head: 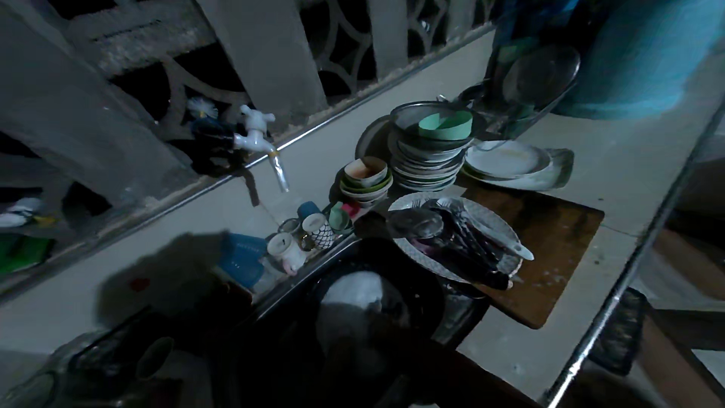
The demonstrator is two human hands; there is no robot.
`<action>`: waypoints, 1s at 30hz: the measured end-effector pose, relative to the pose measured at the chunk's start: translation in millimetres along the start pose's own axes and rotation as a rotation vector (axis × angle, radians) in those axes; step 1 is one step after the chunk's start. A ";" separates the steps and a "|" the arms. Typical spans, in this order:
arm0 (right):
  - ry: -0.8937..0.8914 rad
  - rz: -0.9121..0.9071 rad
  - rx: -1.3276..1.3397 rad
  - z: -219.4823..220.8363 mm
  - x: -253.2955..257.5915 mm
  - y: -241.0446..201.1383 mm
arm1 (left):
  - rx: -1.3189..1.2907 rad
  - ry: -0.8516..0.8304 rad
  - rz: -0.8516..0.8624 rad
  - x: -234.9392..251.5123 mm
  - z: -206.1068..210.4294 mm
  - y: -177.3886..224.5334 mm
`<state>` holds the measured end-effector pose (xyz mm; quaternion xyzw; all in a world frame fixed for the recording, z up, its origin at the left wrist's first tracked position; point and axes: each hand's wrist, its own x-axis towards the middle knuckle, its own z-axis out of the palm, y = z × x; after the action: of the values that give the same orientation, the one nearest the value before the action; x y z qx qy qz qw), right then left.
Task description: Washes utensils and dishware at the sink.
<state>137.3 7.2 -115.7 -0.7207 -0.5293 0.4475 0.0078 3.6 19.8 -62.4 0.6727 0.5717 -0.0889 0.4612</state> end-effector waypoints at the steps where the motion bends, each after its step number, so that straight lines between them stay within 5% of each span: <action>1: 0.003 0.012 0.021 -0.2 8.1 3.3 | -0.013 -0.019 0.138 20.6 -4.6 -24.8; 3: 0.067 -0.018 0.032 -1.0 11.4 11.2 | -0.210 -0.204 0.809 67.5 -26.1 -92.4; 5: 0.130 -0.098 -0.042 -6.3 -3.7 15.6 | -0.551 0.168 0.168 -10.6 -11.1 -33.8; 6: 0.132 -0.105 -0.111 -11.3 -11.1 13.7 | -0.522 0.233 0.033 -27.2 -12.3 -14.6; 11: 0.097 0.155 -0.253 -61.6 -30.8 -12.0 | -0.082 0.154 0.267 4.9 -33.3 -12.8; 13: 0.198 0.164 -0.133 -73.6 -41.0 -12.1 | -0.511 0.217 0.020 -8.7 -42.1 28.4; 14: 0.246 0.121 -0.075 -75.7 -43.9 -10.2 | -0.722 0.283 0.041 5.8 -37.4 29.6; 16: 0.318 -0.061 0.053 -70.1 -41.0 -5.0 | -1.113 0.285 0.317 52.6 -24.4 9.8; 19: 0.325 -0.287 0.374 -49.3 -45.2 -17.2 | -1.248 0.366 0.465 55.2 -19.5 43.1; 25: 0.459 -0.389 0.613 -31.5 -68.1 -41.0 | -0.693 0.840 0.493 45.2 -32.7 91.4; 30: 0.290 -0.366 0.764 -42.1 -82.7 -34.9 | -0.102 0.906 0.537 46.0 -53.3 86.6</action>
<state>135.2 -21.6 -20.9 -0.6159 -0.4385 0.4965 0.4265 70.7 96.8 -17.4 0.7429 0.5251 0.3600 0.2066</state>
